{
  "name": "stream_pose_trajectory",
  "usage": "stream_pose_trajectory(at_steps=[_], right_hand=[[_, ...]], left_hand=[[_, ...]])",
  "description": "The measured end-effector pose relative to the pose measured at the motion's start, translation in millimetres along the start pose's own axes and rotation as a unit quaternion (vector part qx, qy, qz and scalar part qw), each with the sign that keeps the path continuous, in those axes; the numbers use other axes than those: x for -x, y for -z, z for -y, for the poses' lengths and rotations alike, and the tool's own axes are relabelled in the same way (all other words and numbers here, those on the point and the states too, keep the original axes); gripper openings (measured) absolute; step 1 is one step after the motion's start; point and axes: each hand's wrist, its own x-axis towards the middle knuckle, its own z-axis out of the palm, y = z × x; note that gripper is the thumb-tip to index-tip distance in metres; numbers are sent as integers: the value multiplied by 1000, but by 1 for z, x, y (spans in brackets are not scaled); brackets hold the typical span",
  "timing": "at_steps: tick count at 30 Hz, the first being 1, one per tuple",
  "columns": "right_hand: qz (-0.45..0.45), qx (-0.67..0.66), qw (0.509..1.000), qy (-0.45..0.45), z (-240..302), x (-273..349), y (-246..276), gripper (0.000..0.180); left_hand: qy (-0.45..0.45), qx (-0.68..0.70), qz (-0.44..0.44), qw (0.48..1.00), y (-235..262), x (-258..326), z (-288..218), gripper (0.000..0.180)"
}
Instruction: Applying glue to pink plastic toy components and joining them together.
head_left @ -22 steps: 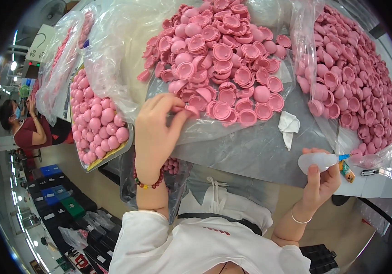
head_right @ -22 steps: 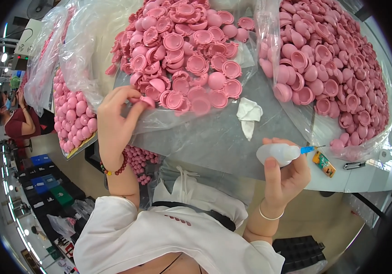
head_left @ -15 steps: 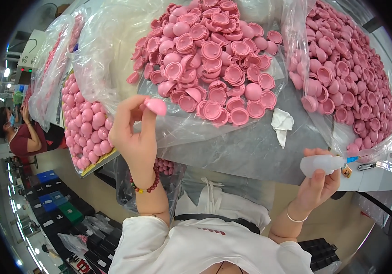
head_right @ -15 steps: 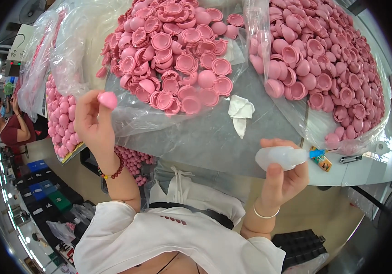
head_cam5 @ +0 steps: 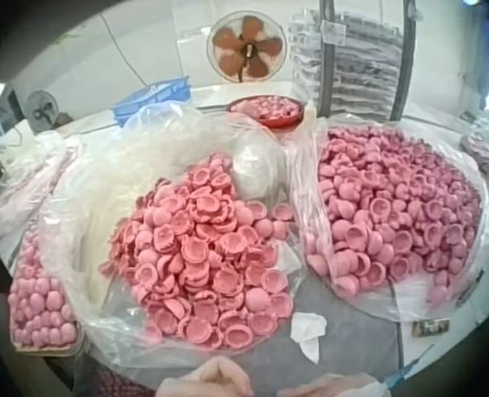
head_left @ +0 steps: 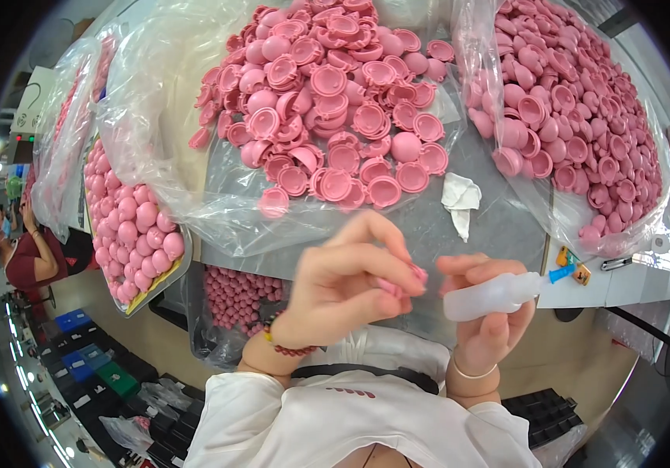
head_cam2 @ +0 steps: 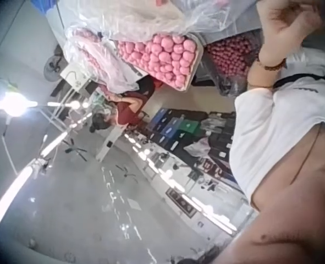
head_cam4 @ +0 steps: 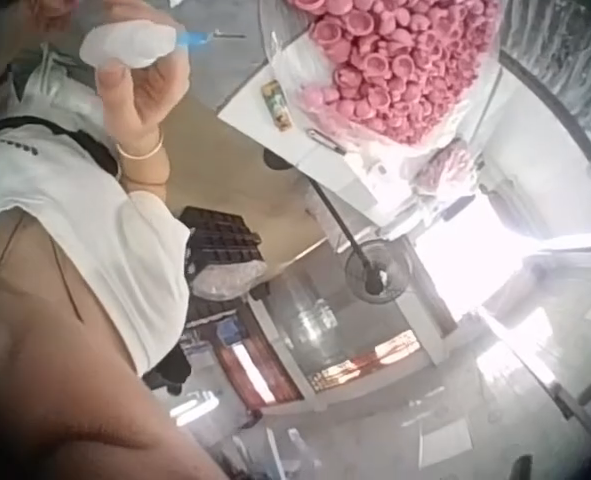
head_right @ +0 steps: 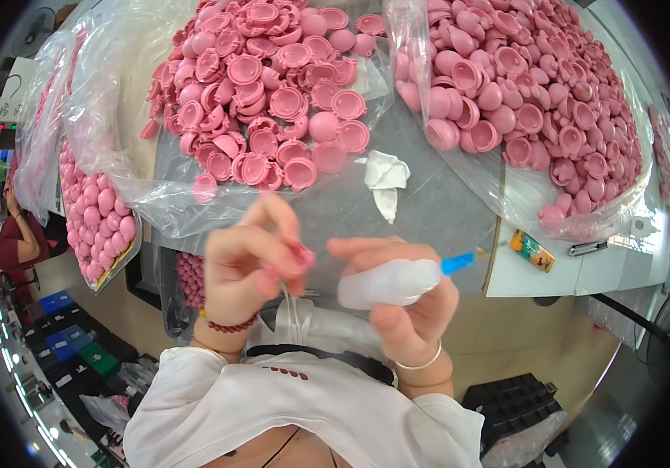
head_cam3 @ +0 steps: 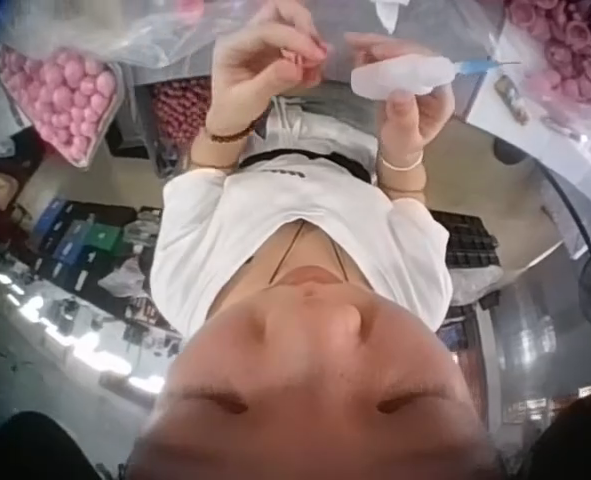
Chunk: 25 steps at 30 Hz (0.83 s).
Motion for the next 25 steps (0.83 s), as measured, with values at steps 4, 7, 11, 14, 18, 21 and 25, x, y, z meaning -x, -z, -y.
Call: stream_pose_trajectory(at_steps=[4, 7, 11, 14, 18, 21, 25], right_hand=[[39, -89, 993, -65, 6, 3, 6, 39], [45, -96, 994, -32, 4, 5, 8, 38], [77, -57, 995, -30, 1, 6, 13, 39], [-17, -35, 996, -75, 11, 4, 6, 49], [-107, -29, 994, 5, 12, 6, 30, 48], [-53, -69, 987, 138, 0, -3, 41, 53], [262, 121, 933, 214, 21, -10, 73, 79]], left_hand=[[17, 125, -26, 992, -16, 5, 21, 24], [18, 134, -69, 988, -24, 8, 28, 25], [-7, 97, 35, 995, -21, 9, 32, 25], [15, 53, 46, 997, -18, 13, 32, 28], [52, 223, 7, 973, -20, 13, 32, 37], [74, 230, 23, 970, -20, 12, 28, 40], [45, 129, 62, 989, -17, 16, 28, 46]])
